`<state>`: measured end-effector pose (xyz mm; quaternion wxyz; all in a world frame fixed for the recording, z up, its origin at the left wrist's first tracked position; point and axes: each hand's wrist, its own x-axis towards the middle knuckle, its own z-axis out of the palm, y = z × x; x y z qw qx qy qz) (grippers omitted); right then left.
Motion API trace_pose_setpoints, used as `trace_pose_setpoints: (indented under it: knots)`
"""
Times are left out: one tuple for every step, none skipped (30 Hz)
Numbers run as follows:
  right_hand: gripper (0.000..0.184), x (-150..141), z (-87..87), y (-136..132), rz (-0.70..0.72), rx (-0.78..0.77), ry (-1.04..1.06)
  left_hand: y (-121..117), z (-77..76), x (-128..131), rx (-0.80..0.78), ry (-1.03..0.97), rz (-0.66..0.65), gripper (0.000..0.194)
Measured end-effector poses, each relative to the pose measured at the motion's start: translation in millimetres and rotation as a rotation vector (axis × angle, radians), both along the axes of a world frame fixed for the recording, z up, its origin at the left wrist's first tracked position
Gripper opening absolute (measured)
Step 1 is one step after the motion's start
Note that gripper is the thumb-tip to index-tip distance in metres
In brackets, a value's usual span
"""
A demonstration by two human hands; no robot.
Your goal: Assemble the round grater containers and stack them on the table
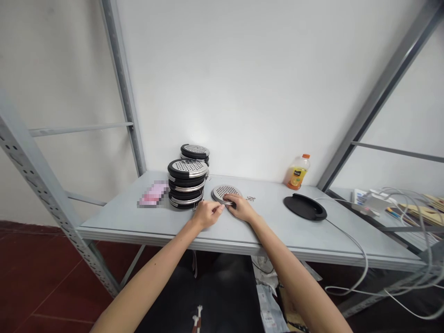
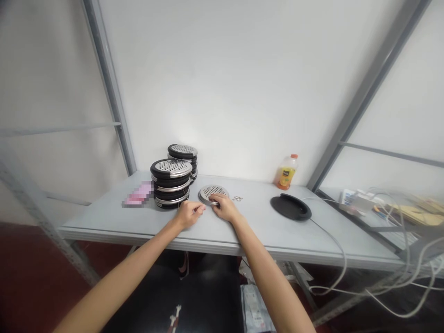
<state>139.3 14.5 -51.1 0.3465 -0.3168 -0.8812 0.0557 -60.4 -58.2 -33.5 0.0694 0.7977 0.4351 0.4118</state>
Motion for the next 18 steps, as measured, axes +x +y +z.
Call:
trace_pose_setpoints:
  knots:
    - [0.038, 0, -0.2, 0, 0.002, -0.002, 0.004, 0, 0.3, 0, -0.002, -0.002, 0.004, 0.039]
    - [0.037, 0, -0.2, 0, 0.006, -0.003, 0.006, -1, 0.7, 0, -0.001, -0.008, 0.005, 0.040]
    - [0.035, 0, 0.1, 0, 0.008, -0.001, 0.006, -1, 1.1, 0, 0.000, -0.017, 0.006, 0.041]
    - [0.033, -1, 0.6, 0, 0.004, 0.008, 0.007, -1, 1.4, 1, 0.000, -0.027, 0.005, 0.041]
    - [0.032, -1, 1.5, -1, -0.006, 0.024, 0.006, -1, 1.5, 1, 0.000, -0.037, 0.003, 0.042]
    - [0.030, -2, 2.6, -1, -0.020, 0.043, 0.003, -1, 1.4, 1, 0.001, -0.047, 0.000, 0.043]
    - [0.028, -2, 4.0, -2, -0.035, 0.060, -0.001, 0, 1.2, 0, 0.003, -0.055, -0.003, 0.043]
    - [0.027, -2, 5.6, -3, -0.047, 0.069, -0.004, 0, 0.7, 0, 0.006, -0.062, -0.005, 0.044]
    - [0.026, -2, 7.3, -5, -0.053, 0.069, -0.005, 1, 0.1, 0, 0.008, -0.066, -0.006, 0.044]
    - [0.026, -2, 9.0, -6, -0.053, 0.061, -0.005, 1, -0.5, 0, 0.010, -0.067, -0.005, 0.044]
    - [0.026, -2, 10.5, -8, -0.050, 0.048, -0.004, 2, -1.1, 0, 0.012, -0.065, -0.002, 0.044]
    - [0.027, -1, 11.8, -10, -0.046, 0.038, -0.001, 2, -1.6, 0, 0.011, -0.060, 0.003, 0.044]
    - [0.028, -2, 12.7, -12, -0.043, 0.030, 0.001, 3, -1.8, 0, 0.009, -0.053, 0.011, 0.044]
    - [0.028, -2, 13.2, -14, -0.039, 0.024, 0.001, 3, -1.8, 0, 0.007, -0.044, 0.020, 0.043]
    - [0.027, -2, 13.2, -15, -0.035, 0.018, 0.002, 3, -1.5, 0, 0.006, -0.035, 0.029, 0.041]
    - [0.026, -3, 12.6, -15, -0.032, 0.011, 0.005, 3, -0.9, 1, 0.008, -0.029, 0.035, 0.038]
    - [0.024, -4, 11.7, -14, -0.033, 0.004, 0.018, 2, -0.2, 1, 0.014, -0.023, 0.029, 0.034]
    - [0.023, -3, 10.7, -13, -0.043, 0.000, 0.045, 2, 0.5, 2, 0.022, -0.010, 0.010, 0.030]
